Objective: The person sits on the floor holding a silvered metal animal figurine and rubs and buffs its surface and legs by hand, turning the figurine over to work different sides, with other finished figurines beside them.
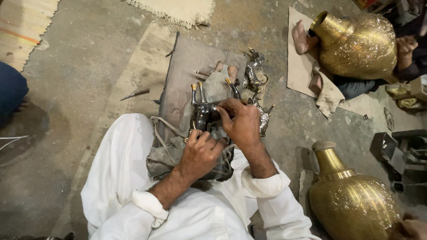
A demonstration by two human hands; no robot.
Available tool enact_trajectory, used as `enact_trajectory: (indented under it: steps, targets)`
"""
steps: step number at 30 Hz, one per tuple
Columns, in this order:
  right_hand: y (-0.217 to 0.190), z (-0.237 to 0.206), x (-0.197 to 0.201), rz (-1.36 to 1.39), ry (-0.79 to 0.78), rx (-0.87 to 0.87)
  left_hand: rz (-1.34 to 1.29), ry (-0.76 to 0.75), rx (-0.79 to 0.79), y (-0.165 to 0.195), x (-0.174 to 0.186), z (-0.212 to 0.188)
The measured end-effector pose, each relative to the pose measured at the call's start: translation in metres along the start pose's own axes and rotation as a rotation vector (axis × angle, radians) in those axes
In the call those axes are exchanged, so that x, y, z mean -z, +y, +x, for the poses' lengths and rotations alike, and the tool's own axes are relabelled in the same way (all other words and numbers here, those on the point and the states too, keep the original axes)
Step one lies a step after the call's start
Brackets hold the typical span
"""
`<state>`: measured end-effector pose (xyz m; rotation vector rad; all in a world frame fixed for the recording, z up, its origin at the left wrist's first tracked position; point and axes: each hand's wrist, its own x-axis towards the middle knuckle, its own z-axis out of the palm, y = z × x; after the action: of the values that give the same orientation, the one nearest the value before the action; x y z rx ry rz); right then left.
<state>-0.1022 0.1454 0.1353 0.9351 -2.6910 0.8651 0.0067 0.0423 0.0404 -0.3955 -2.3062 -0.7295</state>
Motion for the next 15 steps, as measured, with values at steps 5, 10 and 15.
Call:
enact_trajectory:
  steps: [5, 10, 15]
  targets:
    - [0.006, -0.007, 0.002, 0.038, -0.006, 0.086, 0.001, -0.002, -0.004, 0.0, -0.003, -0.002]
    - [0.012, -0.01, 0.002, 0.005, -0.019, 0.127, 0.02, -0.045, 0.004, -0.001, -0.007, -0.004]
    - [0.013, -0.014, 0.004, 0.017, -0.013, 0.199, 0.02, -0.017, -0.007, -0.002, -0.007, -0.005]
